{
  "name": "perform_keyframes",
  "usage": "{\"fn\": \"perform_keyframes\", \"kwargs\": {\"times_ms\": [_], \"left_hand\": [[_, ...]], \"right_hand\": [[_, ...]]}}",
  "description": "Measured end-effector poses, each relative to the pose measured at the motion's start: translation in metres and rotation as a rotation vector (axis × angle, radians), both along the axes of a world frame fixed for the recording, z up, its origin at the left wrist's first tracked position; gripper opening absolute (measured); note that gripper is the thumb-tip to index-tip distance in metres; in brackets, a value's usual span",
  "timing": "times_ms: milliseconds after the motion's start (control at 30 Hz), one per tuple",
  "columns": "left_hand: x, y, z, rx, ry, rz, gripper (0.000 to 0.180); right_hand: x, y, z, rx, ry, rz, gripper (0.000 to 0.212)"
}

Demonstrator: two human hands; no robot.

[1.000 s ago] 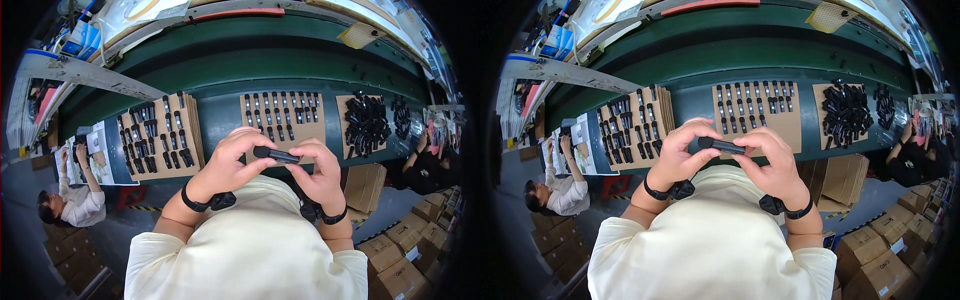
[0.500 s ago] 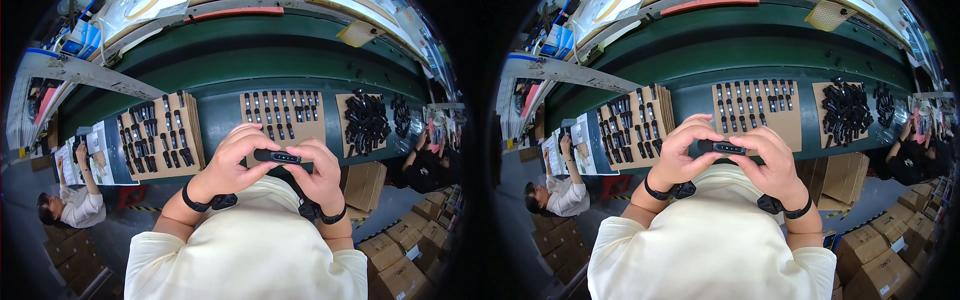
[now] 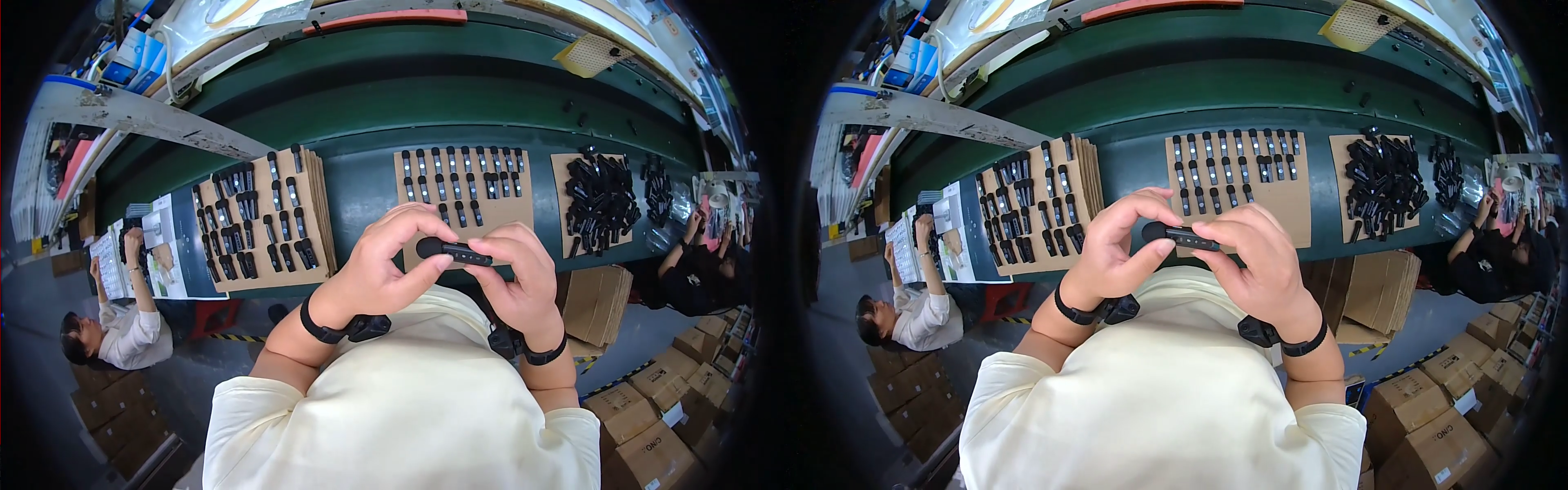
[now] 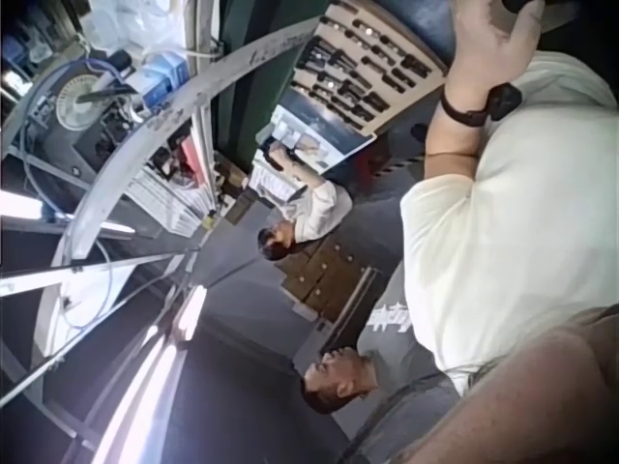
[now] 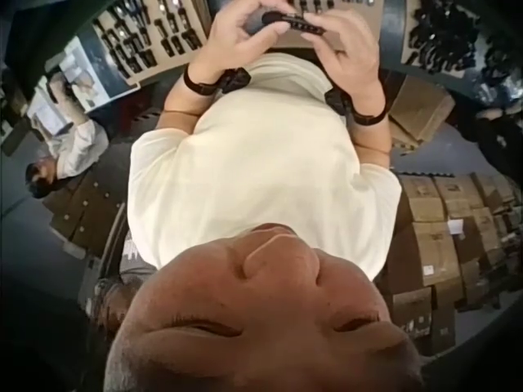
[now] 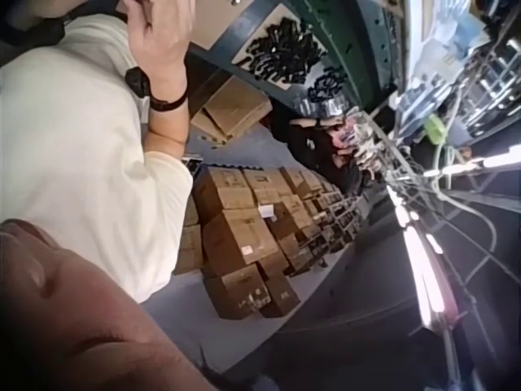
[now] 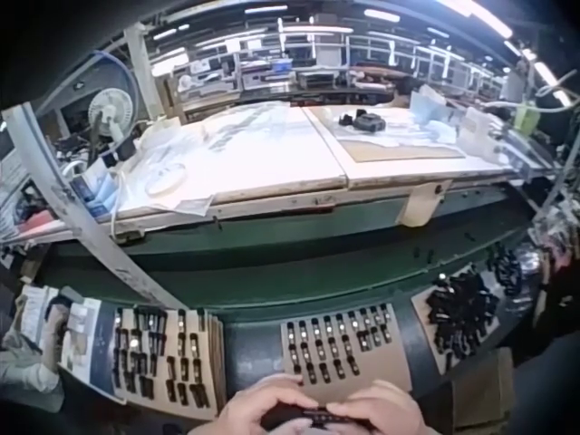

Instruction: The person picks up a microphone from a pile, turns it over by hand, and places it onto a cardboard sheet, repeating the process to arrange them in rows.

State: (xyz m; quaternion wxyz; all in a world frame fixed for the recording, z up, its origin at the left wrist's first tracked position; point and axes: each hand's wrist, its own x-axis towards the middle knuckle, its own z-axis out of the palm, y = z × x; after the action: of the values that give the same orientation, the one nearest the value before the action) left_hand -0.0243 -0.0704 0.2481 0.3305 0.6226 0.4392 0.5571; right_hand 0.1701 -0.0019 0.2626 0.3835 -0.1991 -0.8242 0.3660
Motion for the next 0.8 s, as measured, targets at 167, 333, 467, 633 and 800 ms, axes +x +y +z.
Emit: {"fn": "perform_keyframes", "kwargs": {"times_ms": [167, 333, 467, 633, 800], "left_hand": [[0.004, 0.0, -0.011, -0.009, -0.015, 0.034, 0.013], [0.006, 0.001, -0.012, -0.108, 0.033, 0.091, 0.008], [0.008, 0.003, -0.007, -0.161, -0.347, 0.107, 0.006], [-0.001, 0.002, -0.015, -0.117, -0.385, 0.177, 0.011], [0.003, 0.001, -0.01, -0.467, -0.184, -0.028, 0.018]], "right_hand": [[-0.003, -0.001, -0.002, 0.061, -0.009, -0.004, 0.033], [-0.003, 0.0, -0.003, 0.066, -0.019, -0.027, 0.032], [-0.005, 0.002, -0.003, 0.053, -0.006, -0.025, 0.031], [-0.006, 0.001, 0.0, 0.058, -0.065, -0.049, 0.027], [0.014, -0.007, -0.015, 0.009, -0.128, -0.147, 0.023]]}}
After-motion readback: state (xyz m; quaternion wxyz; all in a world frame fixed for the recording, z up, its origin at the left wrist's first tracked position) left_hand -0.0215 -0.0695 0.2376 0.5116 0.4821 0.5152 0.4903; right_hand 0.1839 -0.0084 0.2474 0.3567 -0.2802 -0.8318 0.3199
